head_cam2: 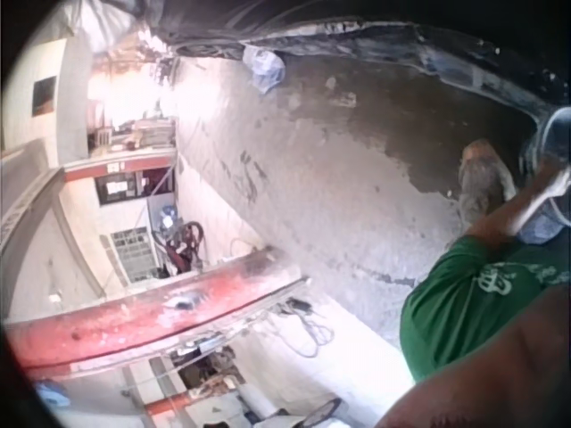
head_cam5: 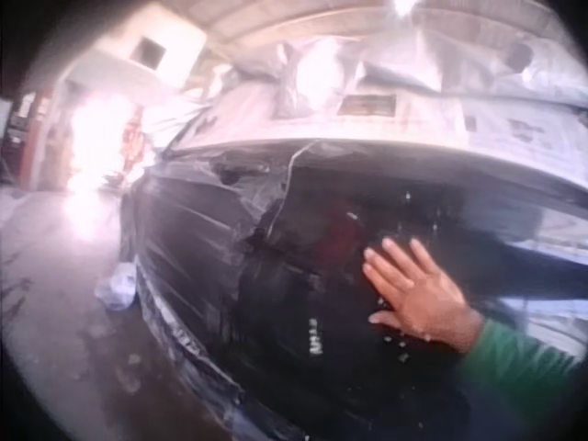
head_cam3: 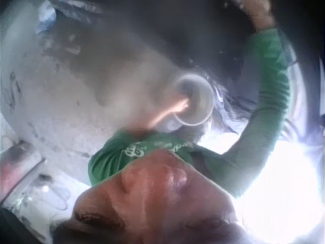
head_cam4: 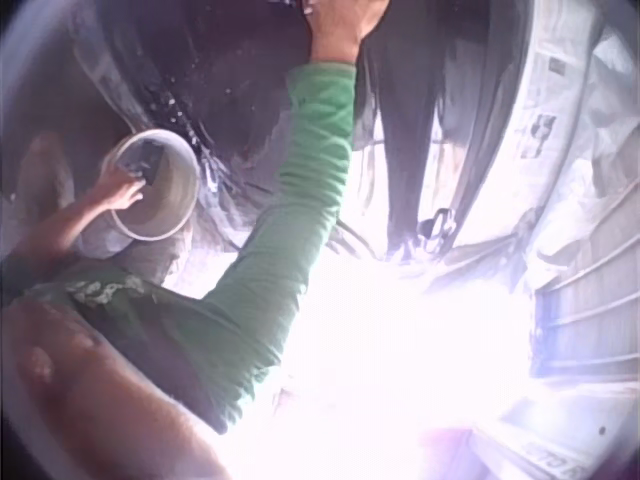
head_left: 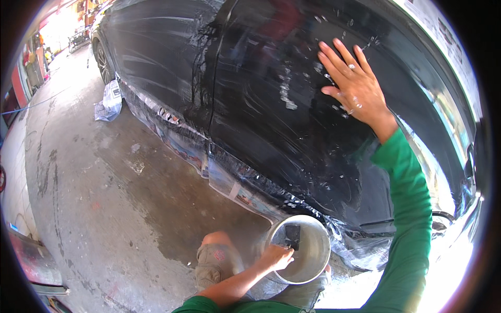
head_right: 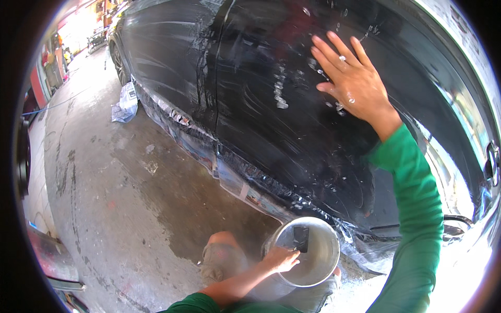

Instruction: The person sands the surface of a black car hood using a sanding block and water from a bucket. They repeatedly rub the hood, dip the block in water, and wipe the surface with a cloth.

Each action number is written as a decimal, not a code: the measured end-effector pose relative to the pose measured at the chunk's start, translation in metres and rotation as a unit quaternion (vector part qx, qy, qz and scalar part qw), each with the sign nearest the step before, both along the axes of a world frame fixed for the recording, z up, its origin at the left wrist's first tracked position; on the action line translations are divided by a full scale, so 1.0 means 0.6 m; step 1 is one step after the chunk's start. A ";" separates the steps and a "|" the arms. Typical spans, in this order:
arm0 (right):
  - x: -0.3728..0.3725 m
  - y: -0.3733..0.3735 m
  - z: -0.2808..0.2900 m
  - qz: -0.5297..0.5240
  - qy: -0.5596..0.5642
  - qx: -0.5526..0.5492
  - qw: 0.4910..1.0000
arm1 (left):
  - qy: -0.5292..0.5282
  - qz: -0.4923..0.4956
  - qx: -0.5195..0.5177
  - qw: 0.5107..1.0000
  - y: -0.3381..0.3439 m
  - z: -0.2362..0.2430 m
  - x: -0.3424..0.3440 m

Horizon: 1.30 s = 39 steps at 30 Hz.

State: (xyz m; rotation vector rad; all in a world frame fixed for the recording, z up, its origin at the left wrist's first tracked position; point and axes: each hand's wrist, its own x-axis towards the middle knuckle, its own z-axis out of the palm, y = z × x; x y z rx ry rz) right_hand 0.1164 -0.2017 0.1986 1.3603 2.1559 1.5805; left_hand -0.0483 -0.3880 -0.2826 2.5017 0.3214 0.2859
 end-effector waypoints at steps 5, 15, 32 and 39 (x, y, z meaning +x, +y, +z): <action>-0.133 0.225 -0.090 -0.024 0.013 0.045 0.999 | -0.032 0.037 -0.034 0.998 -0.001 -0.006 0.000; -0.145 0.239 -0.473 -0.049 -0.116 -0.120 0.985 | -0.055 0.061 -0.019 0.996 0.000 -0.009 0.002; 0.398 -0.471 0.104 -0.274 -0.016 0.110 0.955 | 0.378 -0.213 -0.009 0.901 0.012 -0.225 0.191; 0.443 -0.519 0.091 -0.272 0.106 0.073 0.954 | 0.392 0.086 0.046 0.915 0.038 -0.227 0.227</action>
